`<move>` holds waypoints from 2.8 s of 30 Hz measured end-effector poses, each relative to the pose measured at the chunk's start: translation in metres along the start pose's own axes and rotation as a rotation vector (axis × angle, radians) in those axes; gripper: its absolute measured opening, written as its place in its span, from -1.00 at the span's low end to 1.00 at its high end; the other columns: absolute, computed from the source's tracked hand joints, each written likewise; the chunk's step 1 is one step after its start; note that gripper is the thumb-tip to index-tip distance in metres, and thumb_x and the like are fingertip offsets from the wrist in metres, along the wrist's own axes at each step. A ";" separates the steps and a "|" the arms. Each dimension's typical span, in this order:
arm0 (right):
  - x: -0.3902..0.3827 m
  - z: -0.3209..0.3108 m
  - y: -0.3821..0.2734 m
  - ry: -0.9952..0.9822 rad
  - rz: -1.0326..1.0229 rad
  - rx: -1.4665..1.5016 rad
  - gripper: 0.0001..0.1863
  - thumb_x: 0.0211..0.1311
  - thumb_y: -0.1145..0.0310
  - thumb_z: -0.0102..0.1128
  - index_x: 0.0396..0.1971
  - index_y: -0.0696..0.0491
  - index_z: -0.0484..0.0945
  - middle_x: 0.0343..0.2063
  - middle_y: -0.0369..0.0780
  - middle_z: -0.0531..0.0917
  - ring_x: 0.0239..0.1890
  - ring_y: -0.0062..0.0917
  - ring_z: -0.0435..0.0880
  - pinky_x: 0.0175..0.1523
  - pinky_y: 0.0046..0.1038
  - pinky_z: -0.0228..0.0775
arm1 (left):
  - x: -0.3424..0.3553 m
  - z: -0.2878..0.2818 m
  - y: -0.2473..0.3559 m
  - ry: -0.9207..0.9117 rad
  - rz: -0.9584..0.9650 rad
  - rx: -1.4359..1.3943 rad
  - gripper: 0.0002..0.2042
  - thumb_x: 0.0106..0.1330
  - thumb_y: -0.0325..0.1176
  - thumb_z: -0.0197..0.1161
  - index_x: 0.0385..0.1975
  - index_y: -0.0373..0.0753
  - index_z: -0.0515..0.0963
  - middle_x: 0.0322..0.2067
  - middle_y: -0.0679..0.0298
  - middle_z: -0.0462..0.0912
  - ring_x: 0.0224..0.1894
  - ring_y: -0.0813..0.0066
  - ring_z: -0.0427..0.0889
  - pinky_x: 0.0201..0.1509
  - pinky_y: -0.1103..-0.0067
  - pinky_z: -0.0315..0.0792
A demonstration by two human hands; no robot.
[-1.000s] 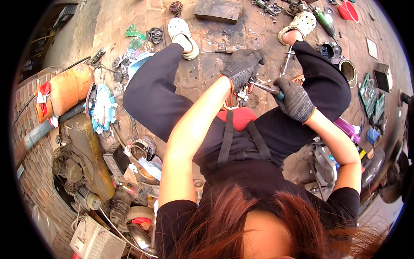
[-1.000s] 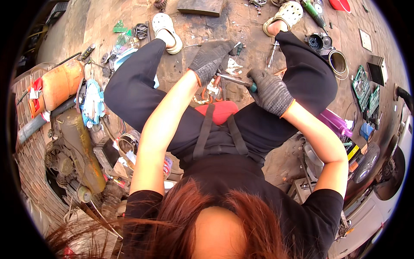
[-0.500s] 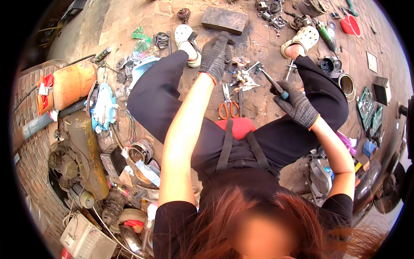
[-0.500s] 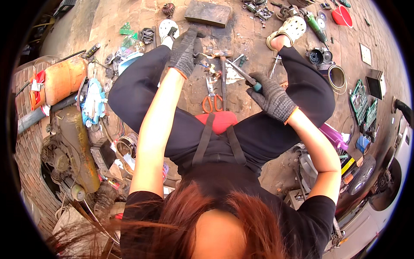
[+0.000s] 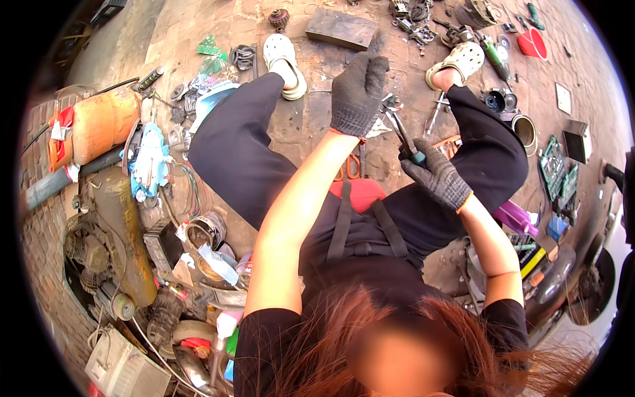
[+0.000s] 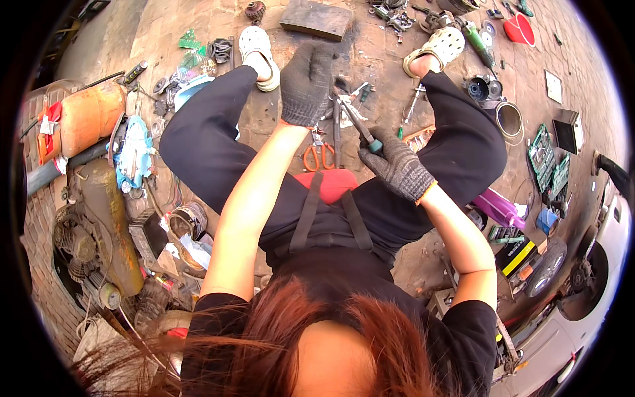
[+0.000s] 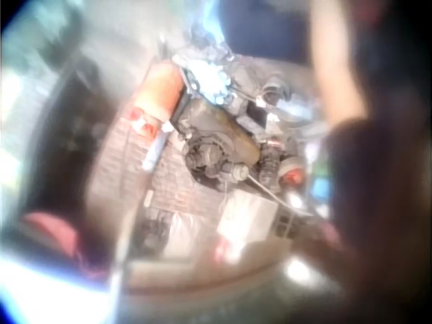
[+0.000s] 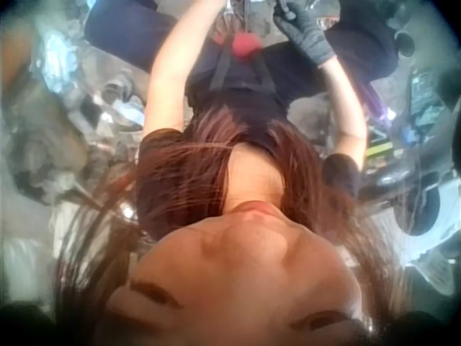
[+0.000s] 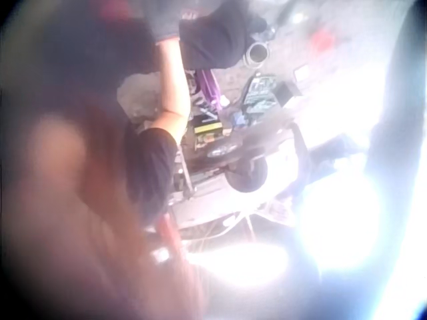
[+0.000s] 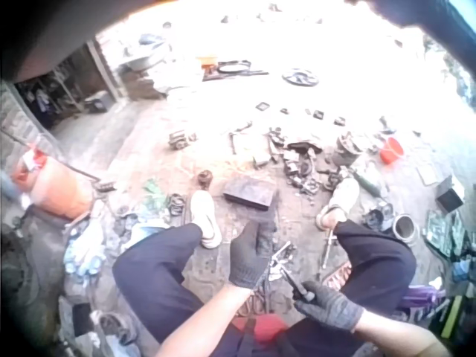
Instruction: The person sits on the floor and uses pliers to strip and cut wires from a small electronic component. They repeatedly grip, twist, and pull wire segments, separating them from the main assembly.
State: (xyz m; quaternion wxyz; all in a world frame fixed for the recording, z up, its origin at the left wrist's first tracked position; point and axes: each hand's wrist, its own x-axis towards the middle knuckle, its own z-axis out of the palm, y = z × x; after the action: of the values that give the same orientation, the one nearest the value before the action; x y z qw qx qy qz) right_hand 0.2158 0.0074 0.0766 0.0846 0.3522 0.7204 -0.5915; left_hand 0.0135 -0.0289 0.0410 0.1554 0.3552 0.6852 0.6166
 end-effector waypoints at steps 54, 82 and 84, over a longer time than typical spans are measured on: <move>0.010 0.021 -0.018 0.052 0.018 0.737 -0.64 0.36 0.24 0.03 -0.04 0.22 0.40 -0.36 -0.15 0.63 -0.38 -0.54 0.62 -0.29 -0.52 0.52 | -0.002 -0.012 0.005 0.169 -0.438 -0.828 -0.72 0.36 -0.14 0.13 -0.45 -0.23 0.49 -0.69 0.42 0.41 -0.76 0.70 0.31 -0.71 0.71 0.14; 0.001 0.046 -0.025 0.170 -0.042 0.601 -0.75 0.18 0.33 0.26 -0.25 0.17 0.51 -0.52 -0.26 0.64 -0.48 -0.68 0.57 -0.36 -0.60 0.42 | -0.029 -0.035 0.002 0.104 -0.001 -0.106 -0.68 0.36 -0.12 0.08 -0.35 -0.30 0.50 -0.54 0.26 0.54 -0.48 0.48 0.50 -0.33 0.54 0.40; 0.004 0.046 -0.018 0.202 0.006 0.507 -0.74 0.15 0.32 0.28 -0.25 0.15 0.52 -0.56 -0.24 0.63 -0.51 -0.67 0.58 -0.38 -0.56 0.43 | -0.041 -0.053 0.008 -0.201 -0.173 0.115 -0.68 0.32 -0.09 0.12 -0.38 -0.29 0.51 -0.53 0.20 0.55 -0.48 0.39 0.53 -0.31 0.52 0.41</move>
State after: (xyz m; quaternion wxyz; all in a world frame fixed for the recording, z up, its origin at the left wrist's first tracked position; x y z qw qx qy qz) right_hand 0.1877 -0.0341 0.0756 -0.0770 0.4214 0.5530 -0.7147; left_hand 0.0103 -0.0958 0.0492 0.2553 0.3631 0.7284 0.5218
